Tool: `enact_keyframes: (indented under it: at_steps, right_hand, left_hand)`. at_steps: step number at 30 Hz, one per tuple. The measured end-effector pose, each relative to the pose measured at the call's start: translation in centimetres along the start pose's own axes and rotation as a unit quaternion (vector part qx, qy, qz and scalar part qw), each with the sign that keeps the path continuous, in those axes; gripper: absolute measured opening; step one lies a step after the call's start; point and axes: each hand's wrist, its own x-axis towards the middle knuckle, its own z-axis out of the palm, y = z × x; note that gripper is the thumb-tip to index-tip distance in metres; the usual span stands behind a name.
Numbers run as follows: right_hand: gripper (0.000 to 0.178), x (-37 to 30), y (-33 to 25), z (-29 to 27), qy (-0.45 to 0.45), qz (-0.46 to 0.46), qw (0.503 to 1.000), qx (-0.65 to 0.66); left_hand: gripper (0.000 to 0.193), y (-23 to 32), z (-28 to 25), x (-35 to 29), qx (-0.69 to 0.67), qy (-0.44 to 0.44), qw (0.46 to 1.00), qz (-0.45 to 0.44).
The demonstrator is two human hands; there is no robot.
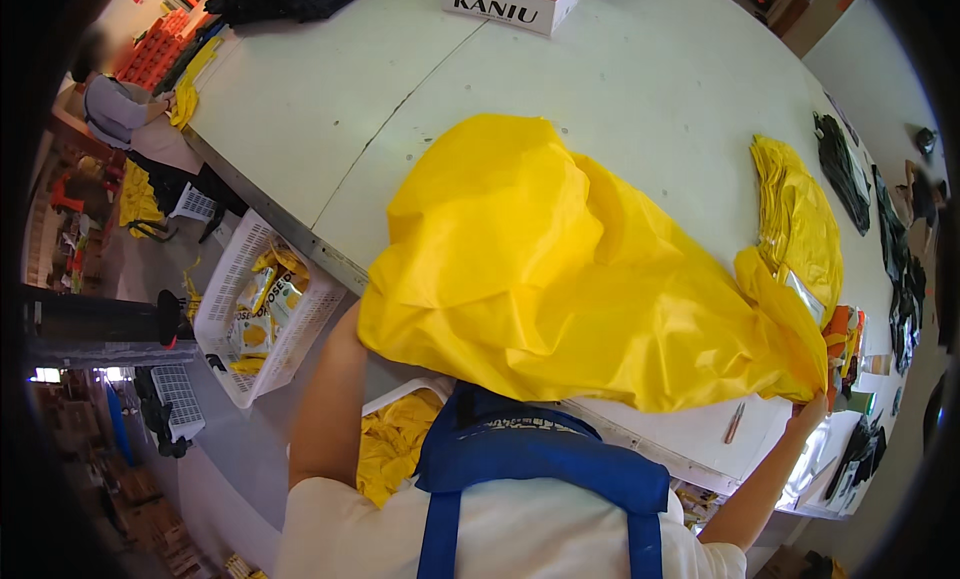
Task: The person folds a yellow raincoat on a table, smooths the fabric, and uses scissors to trim loose threads. The person then places the folded raincoat into a white basket and repeats the process with another raincoat.
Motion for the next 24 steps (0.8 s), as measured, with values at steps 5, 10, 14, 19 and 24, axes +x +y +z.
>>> enact_keyframes:
  at_steps: [5, 10, 14, 19, 24]
  right_hand:
    - [0.033, 2.4, 2.3, -1.9, 0.017, 0.021, 0.999, -0.030]
    - [0.036, 0.5, 2.0, -0.4, 0.023, 0.040, 0.999, 0.005]
    - [0.038, 1.9, 3.5, -1.2, -0.005, 0.049, 0.998, 0.034]
    - [0.027, 5.5, 6.7, -2.1, -0.066, -0.017, 0.997, -0.030]
    - [0.023, 0.2, 3.5, 0.3, -0.007, 0.039, 0.994, -0.102]
  left_hand:
    - [0.048, 0.2, 5.7, 2.1, -0.113, 0.048, 0.992, 0.020]
    - [0.042, -4.4, 5.6, 0.5, -0.187, 0.004, 0.949, -0.254]
    - [0.041, -3.8, 7.2, 4.7, -0.150, -0.008, 0.961, -0.232]
    - [0.040, -6.7, 9.1, 11.4, -0.080, -0.003, 0.976, -0.204]
    - [0.039, -11.0, 12.7, 16.8, -0.019, -0.026, 0.970, -0.242]
